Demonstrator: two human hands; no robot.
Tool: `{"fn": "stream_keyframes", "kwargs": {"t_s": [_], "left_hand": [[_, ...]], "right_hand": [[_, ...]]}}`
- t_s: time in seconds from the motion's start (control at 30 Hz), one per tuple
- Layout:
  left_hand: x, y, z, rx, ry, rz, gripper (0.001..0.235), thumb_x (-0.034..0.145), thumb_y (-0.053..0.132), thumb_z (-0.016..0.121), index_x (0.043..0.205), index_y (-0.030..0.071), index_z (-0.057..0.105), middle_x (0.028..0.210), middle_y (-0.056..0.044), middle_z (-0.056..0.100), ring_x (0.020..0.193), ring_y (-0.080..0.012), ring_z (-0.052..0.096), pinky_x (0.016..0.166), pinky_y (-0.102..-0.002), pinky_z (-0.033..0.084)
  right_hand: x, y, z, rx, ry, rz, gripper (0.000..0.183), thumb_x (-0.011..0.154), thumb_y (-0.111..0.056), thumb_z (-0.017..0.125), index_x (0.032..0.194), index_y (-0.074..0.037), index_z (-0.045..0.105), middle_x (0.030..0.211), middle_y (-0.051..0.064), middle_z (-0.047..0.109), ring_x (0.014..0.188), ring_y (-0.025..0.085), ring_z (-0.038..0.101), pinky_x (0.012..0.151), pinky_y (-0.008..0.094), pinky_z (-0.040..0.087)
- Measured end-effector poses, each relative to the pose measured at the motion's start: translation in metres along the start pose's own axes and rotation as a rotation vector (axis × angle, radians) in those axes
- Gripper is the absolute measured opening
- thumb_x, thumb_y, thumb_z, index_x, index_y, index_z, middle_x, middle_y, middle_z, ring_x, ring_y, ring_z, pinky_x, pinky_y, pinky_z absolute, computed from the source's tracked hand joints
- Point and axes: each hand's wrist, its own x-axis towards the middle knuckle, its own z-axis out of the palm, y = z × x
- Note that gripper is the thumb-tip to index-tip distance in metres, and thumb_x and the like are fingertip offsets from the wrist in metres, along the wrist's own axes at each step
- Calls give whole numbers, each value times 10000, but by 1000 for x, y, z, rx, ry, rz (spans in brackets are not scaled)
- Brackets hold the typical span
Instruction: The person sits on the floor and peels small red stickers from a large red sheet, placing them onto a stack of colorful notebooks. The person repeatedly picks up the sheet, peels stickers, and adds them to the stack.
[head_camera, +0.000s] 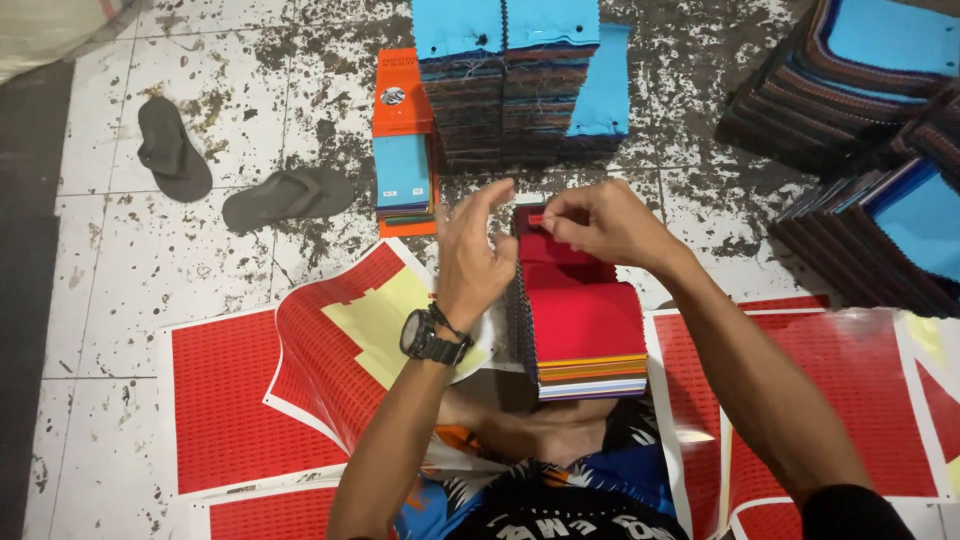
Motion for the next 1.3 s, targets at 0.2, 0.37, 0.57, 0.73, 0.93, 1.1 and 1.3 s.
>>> {"fn": "stream_keyframes", "kwargs": {"t_s": [0.2,0.37,0.57,0.73,0.93,1.1,1.3], "left_hand": [[-10,-5,-10,249,3,104,382,891,25,477,1170,174,691,1241,-99,678,1369,-349,491,1148,-753,110],[-15,-28,6,410,22,214,379,922,36,482,1136,249,711,1247,-48,658,1377,-315,483,1155,-738,150],[-15,-37,19,589,62,308,386,946,78,502,1162,324,708,1290,-36,607,1395,-309,450,1128,-770,174],[-14,-23,13,618,73,295,335,949,93,541,1113,317,728,1257,-62,620,1387,-337,460,1107,-796,162],[-9,-20,8,443,46,212,329,916,44,556,1109,243,732,1393,-82,570,1420,-334,434,1142,-769,131],[-5,-5,-2,-275,207,92,507,781,-92,410,1249,27,567,1382,-238,422,1152,-402,647,984,-499,580],[1,4,-16,-458,115,-8,573,749,-137,382,1288,-14,534,1358,-268,456,1013,-386,710,889,-492,627]], "right_hand": [[4,1,1,65,-36,100,146,886,-122,700,961,-32,786,625,119,743,471,216,687,531,345,562],[7,-3,5,45,-44,138,168,890,-103,693,997,-24,795,611,131,730,471,233,670,551,364,561],[15,-1,14,-190,-20,144,163,884,-165,700,976,-87,809,658,107,745,615,298,728,623,407,578],[16,23,18,-440,71,62,205,858,-279,753,984,-123,794,736,92,747,753,327,724,698,427,581],[18,53,22,-655,219,-270,145,830,-216,823,961,-182,772,855,41,696,865,298,703,691,415,578],[10,62,24,-812,497,-627,186,967,-248,688,788,-224,732,876,-15,705,845,198,668,726,337,543],[-22,-17,-4,-388,-52,-293,69,763,-156,802,816,-120,776,847,76,741,841,292,716,763,390,606]]}}
